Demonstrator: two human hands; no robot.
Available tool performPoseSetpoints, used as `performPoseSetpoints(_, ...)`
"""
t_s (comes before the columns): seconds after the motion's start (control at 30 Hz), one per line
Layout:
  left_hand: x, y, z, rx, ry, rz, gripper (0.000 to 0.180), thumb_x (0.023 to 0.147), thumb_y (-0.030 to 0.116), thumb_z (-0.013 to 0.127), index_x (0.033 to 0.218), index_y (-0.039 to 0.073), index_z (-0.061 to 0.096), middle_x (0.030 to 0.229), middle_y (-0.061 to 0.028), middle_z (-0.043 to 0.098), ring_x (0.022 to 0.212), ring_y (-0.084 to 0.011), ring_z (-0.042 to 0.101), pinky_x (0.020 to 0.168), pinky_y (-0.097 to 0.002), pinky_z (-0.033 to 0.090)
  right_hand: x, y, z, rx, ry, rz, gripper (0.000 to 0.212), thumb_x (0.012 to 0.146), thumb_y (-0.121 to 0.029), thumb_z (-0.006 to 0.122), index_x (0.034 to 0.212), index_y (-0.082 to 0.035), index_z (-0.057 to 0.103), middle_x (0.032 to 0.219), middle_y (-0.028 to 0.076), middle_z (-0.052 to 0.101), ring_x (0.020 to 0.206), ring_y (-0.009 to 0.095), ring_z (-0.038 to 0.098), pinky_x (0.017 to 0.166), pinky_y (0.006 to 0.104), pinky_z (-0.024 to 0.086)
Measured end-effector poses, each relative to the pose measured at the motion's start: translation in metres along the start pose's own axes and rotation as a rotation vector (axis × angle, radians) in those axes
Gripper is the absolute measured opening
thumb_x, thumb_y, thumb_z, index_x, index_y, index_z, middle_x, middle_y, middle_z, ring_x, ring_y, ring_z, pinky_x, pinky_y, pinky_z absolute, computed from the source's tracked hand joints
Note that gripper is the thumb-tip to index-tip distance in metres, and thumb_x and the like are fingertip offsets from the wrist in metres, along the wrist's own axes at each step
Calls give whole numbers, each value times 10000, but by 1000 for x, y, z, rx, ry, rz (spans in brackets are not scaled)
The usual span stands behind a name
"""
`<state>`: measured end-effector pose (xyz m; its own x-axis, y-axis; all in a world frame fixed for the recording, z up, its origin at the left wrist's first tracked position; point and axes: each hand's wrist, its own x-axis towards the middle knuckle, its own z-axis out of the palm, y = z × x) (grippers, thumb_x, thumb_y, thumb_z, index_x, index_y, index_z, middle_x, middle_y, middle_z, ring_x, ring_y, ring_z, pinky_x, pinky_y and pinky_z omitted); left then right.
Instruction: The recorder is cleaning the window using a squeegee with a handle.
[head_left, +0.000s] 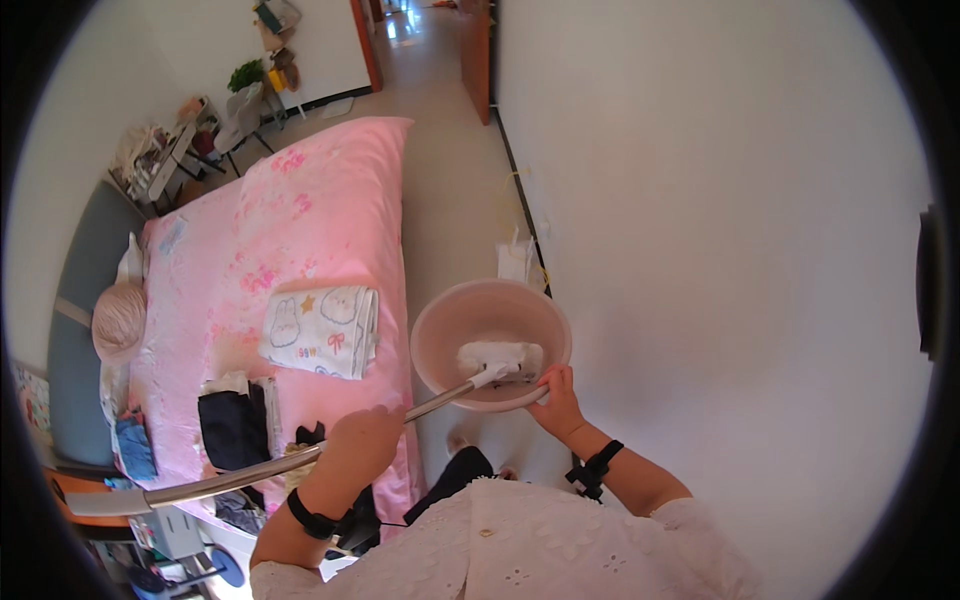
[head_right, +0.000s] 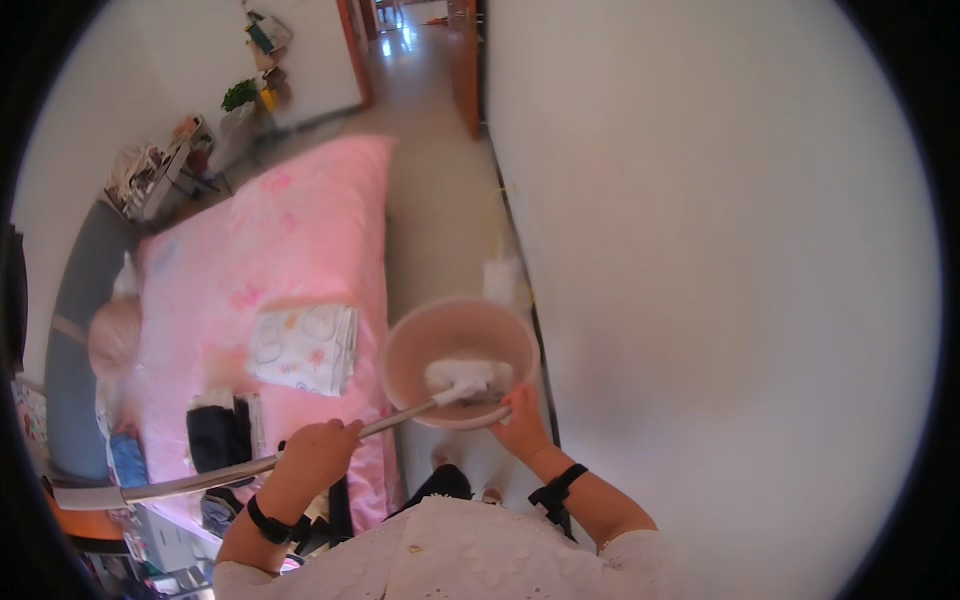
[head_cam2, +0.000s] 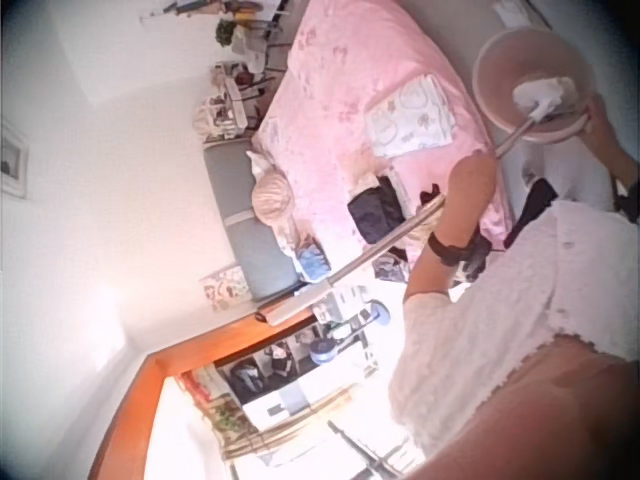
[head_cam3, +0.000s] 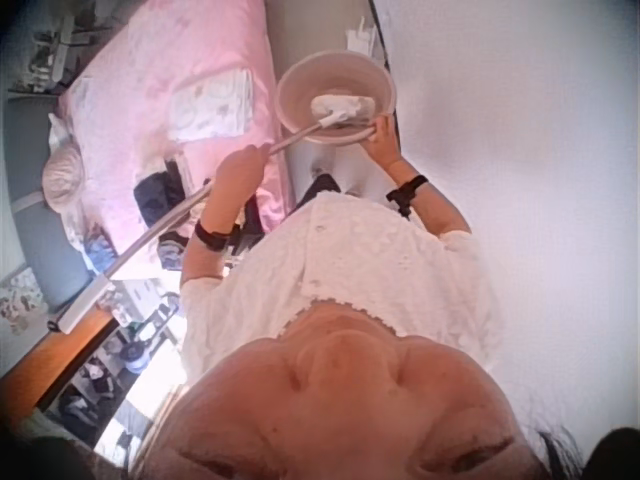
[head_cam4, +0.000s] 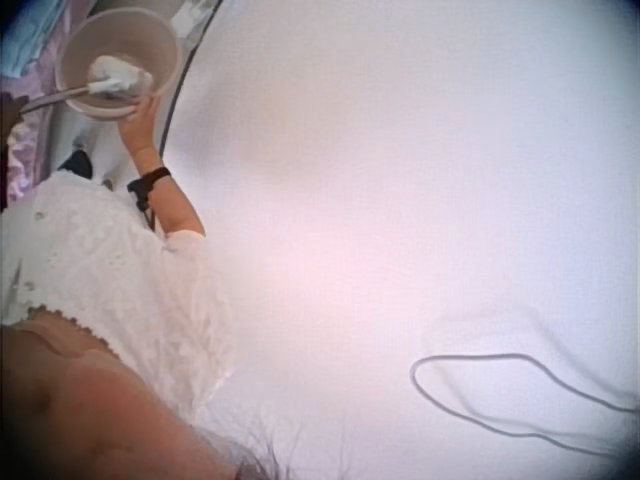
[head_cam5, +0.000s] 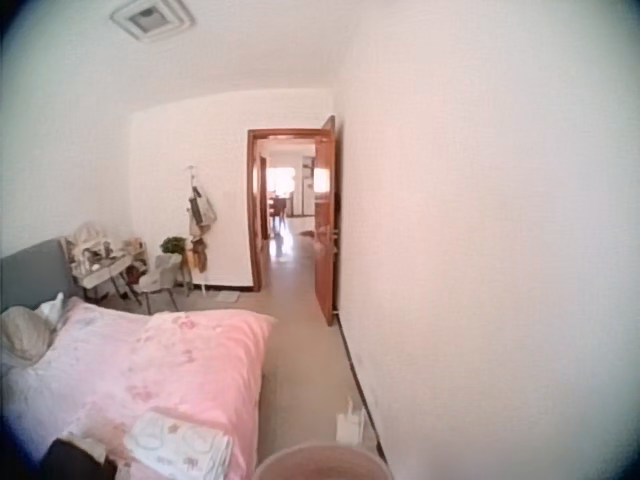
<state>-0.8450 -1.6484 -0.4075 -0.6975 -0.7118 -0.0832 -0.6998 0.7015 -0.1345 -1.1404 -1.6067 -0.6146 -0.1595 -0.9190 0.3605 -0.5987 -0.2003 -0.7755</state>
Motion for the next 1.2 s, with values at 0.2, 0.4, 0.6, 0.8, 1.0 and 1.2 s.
performPoseSetpoints(0.2,85,-66,-1,3,60,12,96,779,135,542,866,109,574,678,-25,517,621,-178,573,523,-310,444,109,35,22,-25,-79,9,463,612,-80,786,920,-45,442,1012,156,403,960,327,458,794,368,446)
performPoseSetpoints(0.4,206,-157,-7,-34,26,39,52,754,107,546,795,100,577,664,-49,553,629,-194,595,522,-330,463,225,62,41,-69,-25,5,455,614,-73,784,921,-51,450,1030,165,409,968,330,451,792,364,444)
performPoseSetpoints(0.6,347,-230,-8,-90,111,165,34,737,102,564,768,93,577,653,-68,561,610,-230,596,512,-354,466,350,113,54,-52,10,92,453,605,-58,775,919,-49,449,1020,162,412,972,331,452,798,373,443)
performPoseSetpoints(0.8,461,-313,-20,-68,43,97,66,775,111,556,826,109,598,670,-69,570,631,-224,598,539,-352,467,504,152,75,-53,-23,19,457,605,-60,772,926,-47,447,1020,163,414,951,340,455,794,376,442)
performPoseSetpoints(1.0,561,-402,-53,-103,32,-58,88,791,121,560,874,120,588,658,-54,529,624,-231,565,538,-350,454,687,175,102,19,-171,-63,454,610,-58,770,926,-42,445,1013,159,412,924,331,458,790,369,434)
performPoseSetpoints(1.2,666,-503,-38,-69,164,-162,64,797,159,583,837,111,567,667,-49,510,613,-227,546,533,-353,440,853,206,161,90,-143,-109,441,613,-41,761,916,-38,441,1009,154,412,934,336,457,810,383,430)
